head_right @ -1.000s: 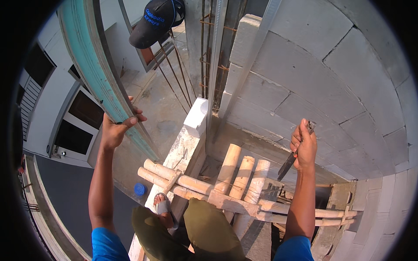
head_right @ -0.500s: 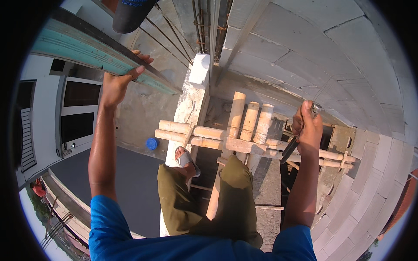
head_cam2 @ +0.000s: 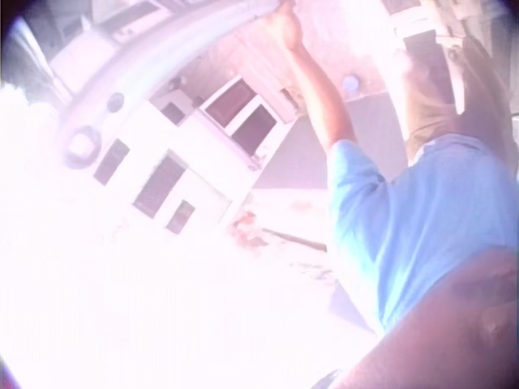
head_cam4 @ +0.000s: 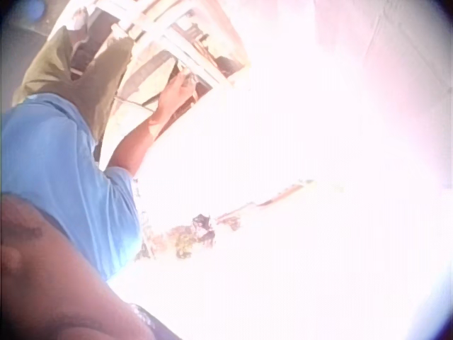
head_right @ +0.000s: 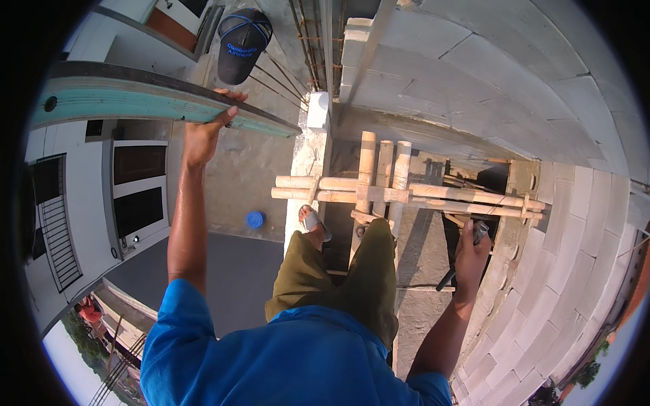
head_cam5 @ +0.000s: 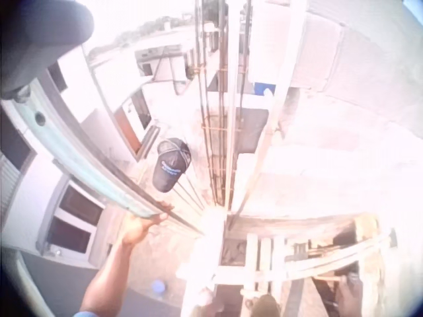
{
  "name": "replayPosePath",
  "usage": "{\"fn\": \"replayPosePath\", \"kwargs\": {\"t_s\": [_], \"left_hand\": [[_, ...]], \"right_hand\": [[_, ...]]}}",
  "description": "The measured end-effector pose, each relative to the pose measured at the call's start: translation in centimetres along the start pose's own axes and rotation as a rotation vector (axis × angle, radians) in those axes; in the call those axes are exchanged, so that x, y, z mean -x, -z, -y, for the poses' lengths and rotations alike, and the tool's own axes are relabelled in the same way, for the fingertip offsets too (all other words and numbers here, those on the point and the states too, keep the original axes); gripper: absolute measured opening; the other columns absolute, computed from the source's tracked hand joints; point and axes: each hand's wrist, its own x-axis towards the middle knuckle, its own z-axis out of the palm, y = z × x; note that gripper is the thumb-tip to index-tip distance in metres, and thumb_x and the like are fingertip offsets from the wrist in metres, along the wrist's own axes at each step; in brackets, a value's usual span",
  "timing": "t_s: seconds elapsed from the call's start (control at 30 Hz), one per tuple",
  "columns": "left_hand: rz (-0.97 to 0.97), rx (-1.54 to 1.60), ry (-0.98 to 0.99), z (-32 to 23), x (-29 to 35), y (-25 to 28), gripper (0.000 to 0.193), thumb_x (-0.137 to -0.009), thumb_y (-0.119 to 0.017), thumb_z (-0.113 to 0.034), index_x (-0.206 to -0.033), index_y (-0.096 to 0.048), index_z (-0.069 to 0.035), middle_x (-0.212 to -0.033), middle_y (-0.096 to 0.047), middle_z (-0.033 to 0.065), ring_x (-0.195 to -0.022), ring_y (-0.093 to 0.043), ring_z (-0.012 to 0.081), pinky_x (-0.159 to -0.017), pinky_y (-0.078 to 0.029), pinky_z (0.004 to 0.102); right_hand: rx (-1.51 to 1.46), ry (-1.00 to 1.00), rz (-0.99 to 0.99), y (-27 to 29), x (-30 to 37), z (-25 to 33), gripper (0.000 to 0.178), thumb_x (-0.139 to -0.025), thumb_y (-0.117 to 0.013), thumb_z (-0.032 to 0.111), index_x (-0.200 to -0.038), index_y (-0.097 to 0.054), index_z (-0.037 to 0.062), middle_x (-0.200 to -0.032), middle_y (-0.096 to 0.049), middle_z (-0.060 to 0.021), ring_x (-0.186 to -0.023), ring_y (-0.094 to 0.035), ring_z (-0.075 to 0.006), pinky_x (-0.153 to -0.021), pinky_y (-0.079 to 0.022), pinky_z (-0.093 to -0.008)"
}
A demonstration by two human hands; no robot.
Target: The person is assembling a bamboo scaffolding structure on a rooftop. They use a spirit level to check alignment, a hammer to secure wooden pieces, and pliers to adjust metal fasteners on a vertical metal frame.
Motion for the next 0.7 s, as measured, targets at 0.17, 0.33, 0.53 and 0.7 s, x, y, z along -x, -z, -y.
{"fn": "replayPosePath", "kwargs": {"t_s": [0.17, 0.33, 0.53, 0.7], "left_hand": [[-0.046, -0.049, 0.017, -2.7, 2.9, -0.5, 0.041, -0.090, -0.079, 0.002, -0.127, -0.064, -0.003, -0.123, -0.075, 0.0138, -0.123, -0.069, 0.0272, -0.104, -0.052, 0.0398], [-0.128, -0.099, 0.068, -4.1, 5.9, -2.9, 0.042, -0.091, -0.077, 0.003, -0.130, -0.062, 0.001, -0.126, -0.074, 0.0168, -0.125, -0.069, 0.0290, -0.105, -0.051, 0.0409], [-0.206, -0.107, 0.027, -6.0, 9.3, -6.8, 0.042, -0.094, -0.074, 0.003, -0.132, -0.057, 0.006, -0.128, -0.071, 0.0217, -0.127, -0.067, 0.0336, -0.111, -0.050, 0.0429], [-0.284, -0.107, 0.010, -10.2, 12.0, -10.6, 0.044, -0.096, -0.074, 0.002, -0.135, -0.055, 0.006, -0.132, -0.069, 0.0227, -0.129, -0.066, 0.0326, -0.114, -0.047, 0.0447]], "right_hand": [[-0.023, -0.049, -0.056, 1.8, 4.1, -2.1, 0.031, -0.112, -0.059, 0.034, -0.088, -0.049, 0.0161, -0.060, -0.037, 0.0098, -0.047, -0.030, -0.0007, -0.041, -0.022, -0.0230], [0.056, -0.031, -0.070, 4.7, 3.5, -6.7, 0.037, -0.110, -0.062, 0.033, -0.083, -0.047, 0.0123, -0.066, -0.038, 0.0082, -0.059, -0.031, -0.0034, -0.052, -0.025, -0.0262], [0.063, -0.113, -0.117, 11.8, 3.2, -8.8, 0.043, -0.108, -0.065, 0.032, -0.080, -0.045, 0.0078, -0.071, -0.035, 0.0051, -0.069, -0.033, -0.0076, -0.062, -0.030, -0.0305], [0.132, -0.069, -0.109, 19.2, 2.6, -10.5, 0.042, -0.107, -0.067, 0.031, -0.081, -0.044, 0.0063, -0.072, -0.035, 0.0036, -0.070, -0.033, -0.0095, -0.063, -0.031, -0.0317]]}}
